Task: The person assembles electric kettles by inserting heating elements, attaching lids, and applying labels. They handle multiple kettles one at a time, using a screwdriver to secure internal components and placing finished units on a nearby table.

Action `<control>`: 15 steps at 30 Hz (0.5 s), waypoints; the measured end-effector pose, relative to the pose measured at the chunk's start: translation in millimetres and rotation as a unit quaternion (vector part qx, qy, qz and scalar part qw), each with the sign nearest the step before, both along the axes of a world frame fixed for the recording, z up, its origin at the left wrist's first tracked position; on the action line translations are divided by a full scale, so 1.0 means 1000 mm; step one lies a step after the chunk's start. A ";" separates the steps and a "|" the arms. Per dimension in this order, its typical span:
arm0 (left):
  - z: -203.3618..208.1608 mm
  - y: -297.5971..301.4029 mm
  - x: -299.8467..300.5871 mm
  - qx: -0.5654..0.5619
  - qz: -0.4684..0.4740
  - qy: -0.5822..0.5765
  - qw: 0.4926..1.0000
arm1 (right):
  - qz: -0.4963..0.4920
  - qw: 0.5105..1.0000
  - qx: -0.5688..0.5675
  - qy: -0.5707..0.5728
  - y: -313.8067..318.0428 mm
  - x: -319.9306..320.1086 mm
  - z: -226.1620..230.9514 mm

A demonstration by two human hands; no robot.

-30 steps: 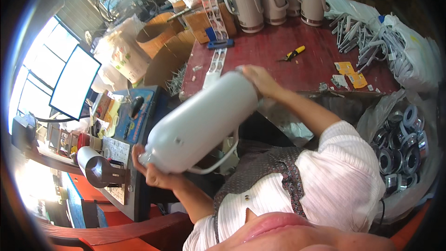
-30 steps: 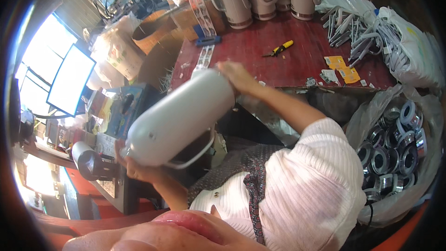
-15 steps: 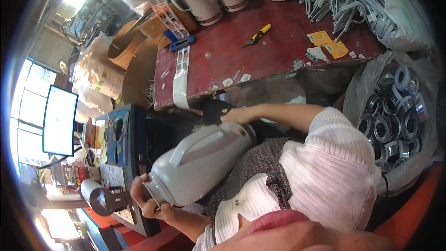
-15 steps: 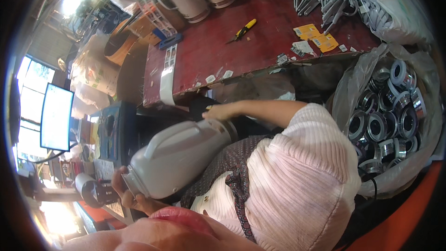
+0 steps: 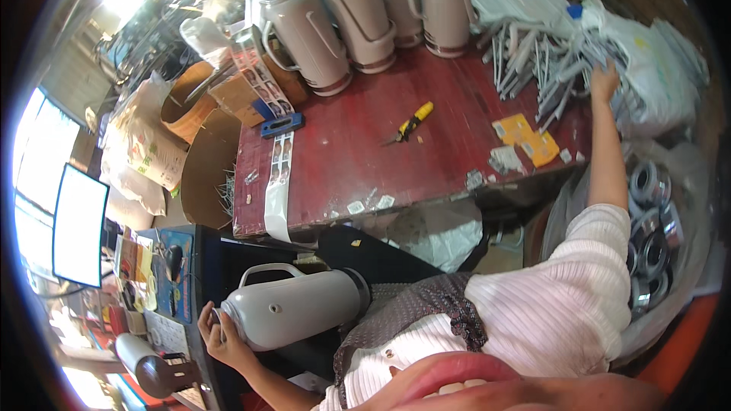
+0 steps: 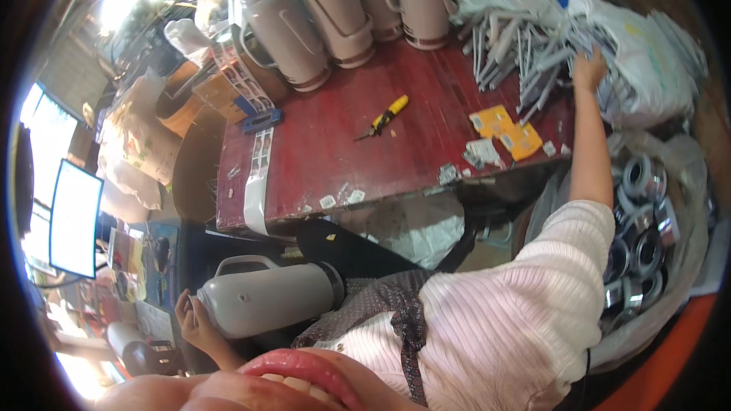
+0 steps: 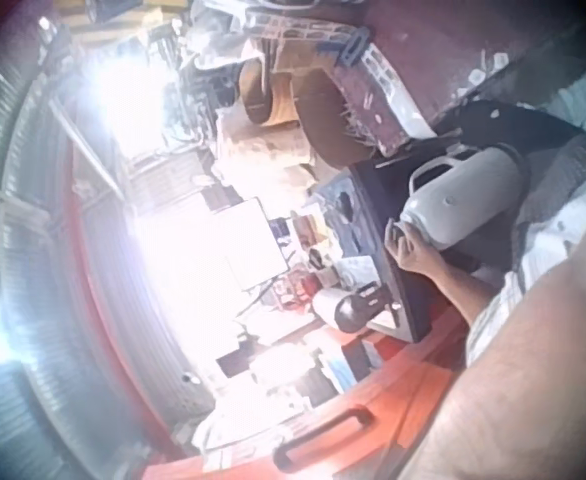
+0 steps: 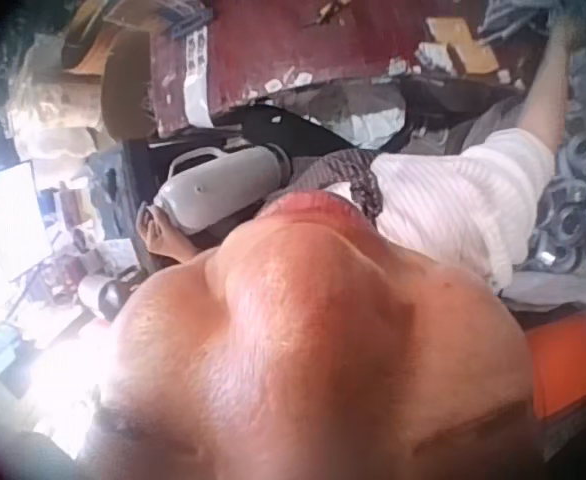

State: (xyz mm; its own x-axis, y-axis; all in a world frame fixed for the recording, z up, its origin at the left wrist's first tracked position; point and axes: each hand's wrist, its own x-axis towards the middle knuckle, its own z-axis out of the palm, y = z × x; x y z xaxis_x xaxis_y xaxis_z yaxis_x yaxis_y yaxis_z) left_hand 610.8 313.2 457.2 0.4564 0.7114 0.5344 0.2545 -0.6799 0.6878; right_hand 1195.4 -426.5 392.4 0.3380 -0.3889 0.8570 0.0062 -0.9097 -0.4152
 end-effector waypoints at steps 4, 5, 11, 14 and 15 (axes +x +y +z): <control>0.004 0.007 0.006 -0.045 -0.074 0.023 0.996 | 0.038 0.948 0.095 0.301 -0.087 0.040 -0.065; 0.009 0.006 0.005 -0.058 -0.108 0.019 0.992 | 0.049 0.956 0.114 0.267 -0.092 0.049 -0.084; 0.040 -0.010 0.003 -0.117 -0.257 0.116 0.952 | 0.015 0.954 0.065 0.292 -0.076 0.056 -0.112; 0.029 -0.009 0.011 -0.072 -0.275 0.167 0.944 | -0.049 0.953 0.019 0.297 -0.061 0.016 -0.056; 0.020 -0.008 0.015 -0.051 -0.254 0.159 0.953 | -0.035 0.971 0.003 0.235 -0.051 0.000 -0.031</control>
